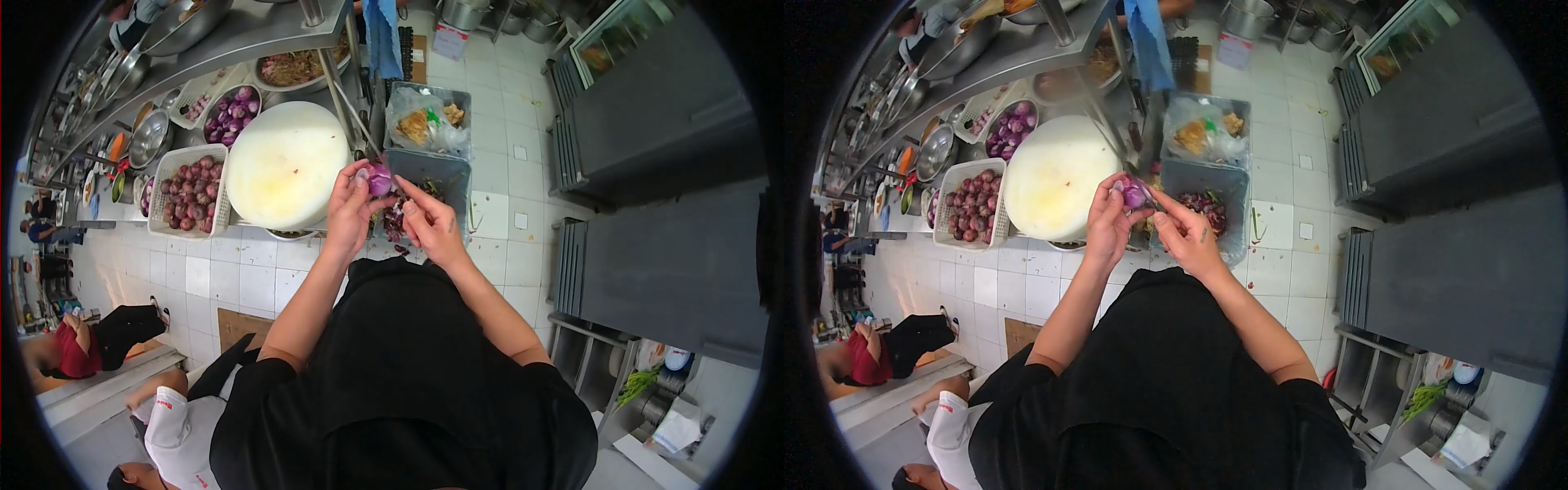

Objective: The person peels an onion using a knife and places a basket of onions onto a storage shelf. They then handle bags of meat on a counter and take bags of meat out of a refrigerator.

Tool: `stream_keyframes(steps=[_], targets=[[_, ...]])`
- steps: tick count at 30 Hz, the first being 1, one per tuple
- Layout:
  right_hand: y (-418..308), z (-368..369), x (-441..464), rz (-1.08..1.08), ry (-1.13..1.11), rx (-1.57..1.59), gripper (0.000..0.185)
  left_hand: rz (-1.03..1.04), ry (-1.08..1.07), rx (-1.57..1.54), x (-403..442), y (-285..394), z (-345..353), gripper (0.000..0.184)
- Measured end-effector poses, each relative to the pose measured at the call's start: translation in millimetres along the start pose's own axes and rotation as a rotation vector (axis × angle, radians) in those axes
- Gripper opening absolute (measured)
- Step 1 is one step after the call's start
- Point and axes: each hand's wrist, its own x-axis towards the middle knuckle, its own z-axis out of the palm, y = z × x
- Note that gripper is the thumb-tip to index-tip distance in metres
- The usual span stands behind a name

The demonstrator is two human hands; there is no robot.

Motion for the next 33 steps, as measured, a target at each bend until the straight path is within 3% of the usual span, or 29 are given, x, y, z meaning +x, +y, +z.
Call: stream_keyframes(steps=[3, 7, 9, 12, 18, 25, 29, 31, 33], targets=[[16.9, -14.7, 8.0, -0.094, 0.072, -0.158, 0.046, -0.019, -0.003, 0.103, 1.2, 4.1, -4.4, 0.034], [15.8, -36.6, 21.6, 0.031, 0.184, -0.057, 0.047, -0.126, -0.084, 0.134, 3.0, 9.4, -16.5, 0.034], [17.8, -40.8, 22.2, 0.089, 0.167, -0.045, 0.052, -0.13, -0.055, 0.119, 1.5, 9.0, -12.5, 0.034], [30.4, -36.3, 11.1, -0.095, 0.014, -0.357, 0.069, -0.107, 0.025, 0.118, 1.6, -0.8, -7.8, 0.035], [2.0, -20.0, 2.3, -0.125, -0.058, -0.595, 0.07, -0.011, 0.061, 0.248, -0.6, -11.4, -7.3, 0.038], [5.1, -33.2, 6.2, -0.131, -0.019, -0.528, 0.055, 0.071, 0.002, 0.381, 7.1, -10.4, 5.1, 0.037], [21.7, -52.6, 19.0, -0.206, 0.107, -0.331, 0.047, 0.053, -0.082, 0.492, 9.0, -12.4, 2.6, 0.042], [19.7, -65.7, 24.1, 0.033, 0.129, -0.027, 0.046, -0.118, -0.091, 0.262, 6.6, -7.5, 10.4, 0.046], [16.4, -75.8, 30.2, 0.059, 0.108, 0.049, 0.048, -0.148, -0.094, 0.188, 8.8, -5.9, 13.5, 0.048]])
